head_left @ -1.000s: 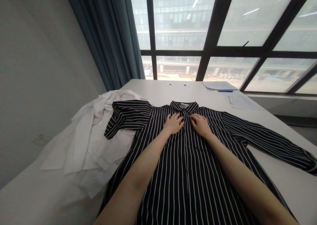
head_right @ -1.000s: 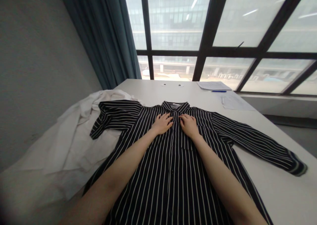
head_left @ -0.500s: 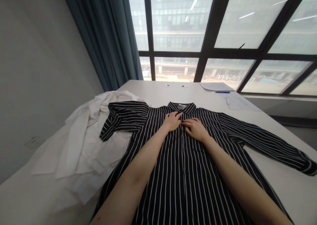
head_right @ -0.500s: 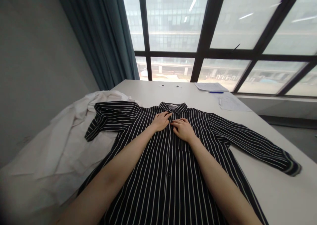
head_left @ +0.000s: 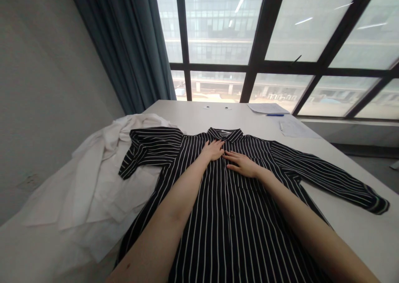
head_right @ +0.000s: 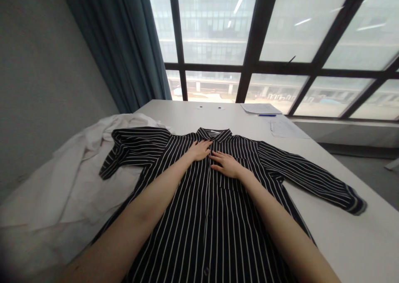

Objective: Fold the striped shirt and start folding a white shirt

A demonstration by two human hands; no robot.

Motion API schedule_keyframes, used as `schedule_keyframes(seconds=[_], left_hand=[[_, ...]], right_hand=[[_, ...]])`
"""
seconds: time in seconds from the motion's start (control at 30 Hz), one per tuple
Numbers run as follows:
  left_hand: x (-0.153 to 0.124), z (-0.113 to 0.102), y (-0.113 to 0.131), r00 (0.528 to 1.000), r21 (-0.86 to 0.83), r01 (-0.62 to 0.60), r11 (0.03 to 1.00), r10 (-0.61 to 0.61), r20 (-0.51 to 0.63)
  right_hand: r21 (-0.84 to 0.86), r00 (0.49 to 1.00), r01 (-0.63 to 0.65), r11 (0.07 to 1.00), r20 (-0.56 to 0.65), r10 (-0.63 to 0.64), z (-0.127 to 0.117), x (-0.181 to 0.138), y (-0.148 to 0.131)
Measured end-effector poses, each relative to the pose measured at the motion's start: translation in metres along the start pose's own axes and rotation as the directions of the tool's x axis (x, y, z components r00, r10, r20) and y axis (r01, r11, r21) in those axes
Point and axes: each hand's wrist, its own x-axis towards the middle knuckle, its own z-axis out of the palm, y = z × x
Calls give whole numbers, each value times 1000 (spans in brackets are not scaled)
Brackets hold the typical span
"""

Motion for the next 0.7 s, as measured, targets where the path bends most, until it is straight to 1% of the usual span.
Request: schedule_keyframes(seconds=[0.07,0.13,0.3,0.4,0.47,0.6,0.7], left_hand=[[0,1,-1,1000,6,1,1000,-1,-4],[0,3,-2,1000,11,-4,1000,4,-11],[0,7,-3,1000,20,-14,1000,14,-22],[1,7,-3,1000,20,-17,1000,17,-22],[2,7,-4,999,20,-20,1000,20,-26],[3,6,-4,998,17,-31,999,32,-45],[0,8,-2,994,20,-13,1000,15,-106]], right_hand=[[-18,995,-35,999,88,36,0,-8,-7],[-37,991,-46,998,127,50,1,-18,-15],[-70,997,5,998,82,1,4,-43,-35],[-79,995,21,997,97,-13,2,-55,-45],[-59,992,49,997,119,-41,1,-64,-53],[42,978,134,990,158,-139,-1,-87,-76],[118,976,147,982,141,-163,0,-102,-92]])
